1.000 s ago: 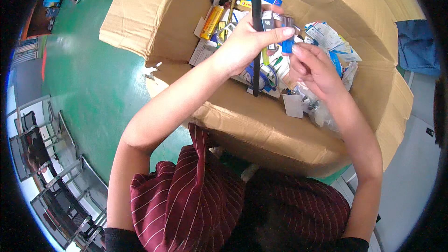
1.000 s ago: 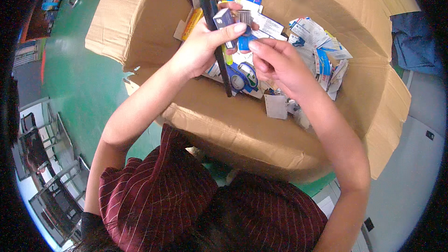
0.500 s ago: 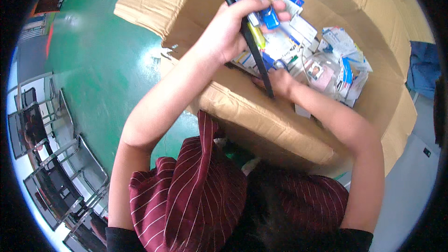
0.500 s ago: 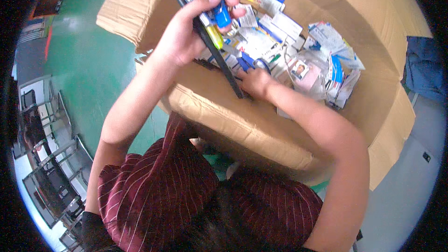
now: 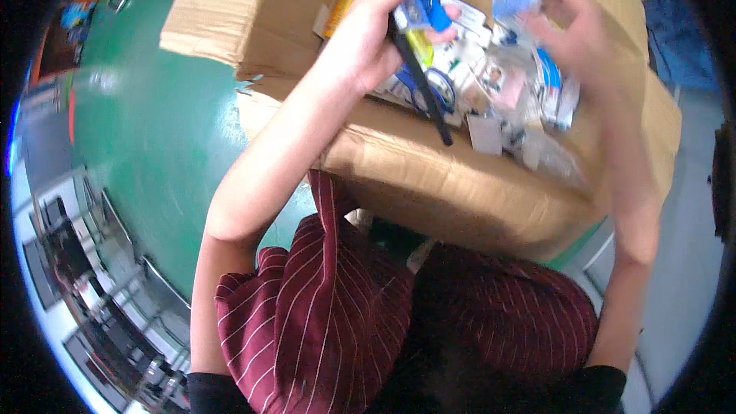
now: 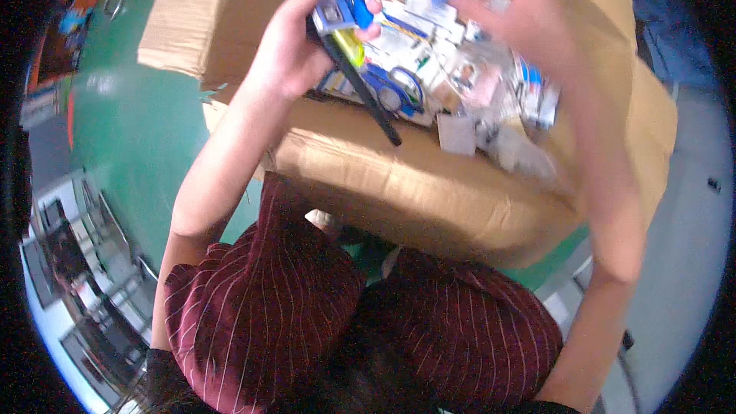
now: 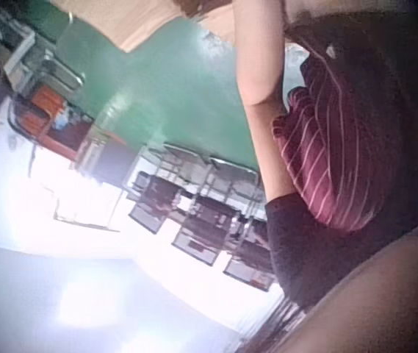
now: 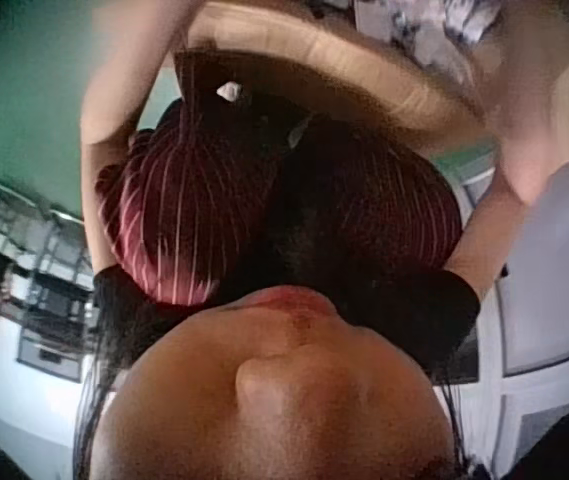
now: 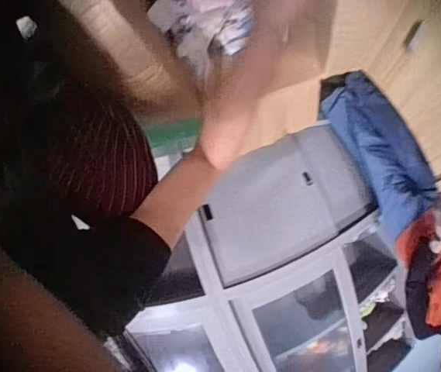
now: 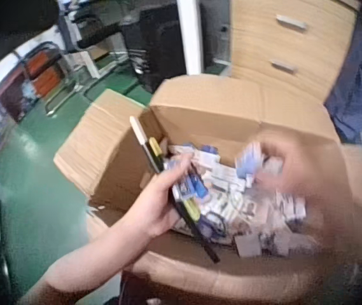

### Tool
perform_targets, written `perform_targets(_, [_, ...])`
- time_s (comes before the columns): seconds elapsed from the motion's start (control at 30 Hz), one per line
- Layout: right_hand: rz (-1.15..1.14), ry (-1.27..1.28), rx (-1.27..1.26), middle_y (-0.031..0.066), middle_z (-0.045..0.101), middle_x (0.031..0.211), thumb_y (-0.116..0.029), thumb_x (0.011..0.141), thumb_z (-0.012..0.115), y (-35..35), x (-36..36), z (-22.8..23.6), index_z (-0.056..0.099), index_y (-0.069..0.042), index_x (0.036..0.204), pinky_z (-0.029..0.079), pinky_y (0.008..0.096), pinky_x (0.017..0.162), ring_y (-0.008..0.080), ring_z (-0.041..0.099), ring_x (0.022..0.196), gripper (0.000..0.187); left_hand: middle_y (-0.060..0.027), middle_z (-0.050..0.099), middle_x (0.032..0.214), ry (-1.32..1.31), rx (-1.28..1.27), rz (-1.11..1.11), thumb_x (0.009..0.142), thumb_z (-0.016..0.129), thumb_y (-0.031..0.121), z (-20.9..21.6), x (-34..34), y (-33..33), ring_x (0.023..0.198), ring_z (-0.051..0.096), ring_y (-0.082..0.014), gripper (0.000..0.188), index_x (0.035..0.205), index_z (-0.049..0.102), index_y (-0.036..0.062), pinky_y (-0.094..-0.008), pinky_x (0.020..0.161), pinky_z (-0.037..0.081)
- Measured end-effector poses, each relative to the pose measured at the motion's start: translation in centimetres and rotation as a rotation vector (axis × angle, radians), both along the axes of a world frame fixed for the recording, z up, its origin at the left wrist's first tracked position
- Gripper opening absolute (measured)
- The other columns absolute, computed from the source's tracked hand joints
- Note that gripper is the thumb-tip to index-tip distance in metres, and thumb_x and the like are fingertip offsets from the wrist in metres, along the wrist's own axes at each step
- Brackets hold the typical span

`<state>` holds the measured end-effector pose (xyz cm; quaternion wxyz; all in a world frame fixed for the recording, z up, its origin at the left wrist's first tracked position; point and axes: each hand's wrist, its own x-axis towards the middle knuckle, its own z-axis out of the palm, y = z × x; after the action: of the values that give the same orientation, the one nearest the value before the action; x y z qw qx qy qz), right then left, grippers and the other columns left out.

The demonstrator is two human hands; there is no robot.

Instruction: The person sits on the floor and sorts through a large cardboard box filled with miscellaneous items. They pick up various objects such as a book, a plastic container, a bottle, scissors, and a green tool, inspect them briefly, and then place them aside or into a nearby drawer.

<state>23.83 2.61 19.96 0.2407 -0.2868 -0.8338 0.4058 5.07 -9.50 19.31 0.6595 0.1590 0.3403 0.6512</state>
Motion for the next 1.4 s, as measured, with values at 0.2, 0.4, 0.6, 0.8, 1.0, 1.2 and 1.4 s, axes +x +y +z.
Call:
perform_targets(0.2, [0.075,-0.210,-0.037,0.0020,0.055,0.074,-0.019,0.080,0.051,-0.9,0.9,9.7,0.055,0.004,0.090,0.040,0.0209,0.054,0.0080,0.050,0.062,0.026,-0.0019,0.052,0.078,0.101,0.148,-0.168,0.081,0.044,0.039,1.6,5.9,4.8,0.065,0.051,-0.0105,0.034,0.098,0.045,0.0099,-0.0214,0.052,0.041])
perform_targets(0.4, [0.072,-0.063,0.306,0.0036,0.049,0.071,-0.017,0.084,0.044,0.2,1.8,4.8,0.055,0.001,0.091,0.038,0.0235,0.060,0.0122,0.047,0.068,0.023,-0.0042,0.054,0.074,0.018,0.127,-0.332,0.083,0.044,0.032,0.1,7.7,4.7,0.063,0.052,-0.0108,0.027,0.093,0.047,0.0075,-0.0206,0.049,0.042])
perform_targets(0.6, [-0.043,-0.509,-0.413,0.0064,0.056,0.077,-0.012,0.074,0.055,-0.8,4.7,-2.5,0.053,-0.003,0.094,0.044,0.0256,0.061,0.0108,0.054,0.071,0.023,-0.0095,0.055,0.077,-0.090,0.114,-0.314,0.078,0.047,0.022,-0.2,5.7,4.5,0.067,0.056,-0.0200,0.025,0.093,0.047,0.0013,-0.0259,0.048,0.045])
perform_targets(0.8, [0.423,-0.914,0.013,0.0148,0.059,0.079,-0.018,0.071,0.050,-7.6,5.4,-16.6,0.060,-0.006,0.081,0.046,0.0375,0.062,0.0285,0.057,0.074,0.018,-0.0124,0.055,0.081,-0.064,0.131,-0.312,0.077,0.044,0.017,-0.8,5.4,5.0,0.076,0.058,-0.0237,0.023,0.092,0.046,0.0004,-0.0276,0.051,0.049])
perform_targets(1.0, [0.550,-0.960,-0.137,0.0178,0.057,0.074,-0.018,0.069,0.053,-6.8,9.1,-15.7,0.058,-0.008,0.078,0.045,0.0401,0.060,0.0313,0.056,0.071,0.014,-0.0075,0.053,0.076,-0.137,0.115,-0.315,0.079,0.044,0.020,-0.9,5.8,6.2,0.070,0.058,-0.0193,0.019,0.087,0.046,0.0033,-0.0255,0.050,0.047])
perform_targets(1.2, [0.275,-0.761,0.132,0.0167,0.056,0.074,-0.015,0.067,0.059,-6.8,7.3,-17.8,0.048,-0.008,0.097,0.044,0.0407,0.060,0.0315,0.056,0.070,0.033,-0.0049,0.052,0.066,0.089,0.565,-0.458,0.077,0.047,0.024,7.6,8.5,8.5,0.060,0.052,-0.0140,0.018,0.072,0.047,0.0072,-0.0239,0.051,0.040])
perform_targets(1.4, [0.210,-0.934,0.013,0.0174,0.058,0.080,-0.022,0.065,0.057,-7.9,6.4,-19.2,0.056,-0.004,0.080,0.044,0.0402,0.064,0.0313,0.057,0.075,0.023,-0.0086,0.055,0.076,0.249,0.454,-0.413,0.076,0.051,0.023,15.5,13.6,11.1,0.069,0.058,-0.0186,0.023,0.086,0.048,0.0030,-0.0265,0.051,0.046])
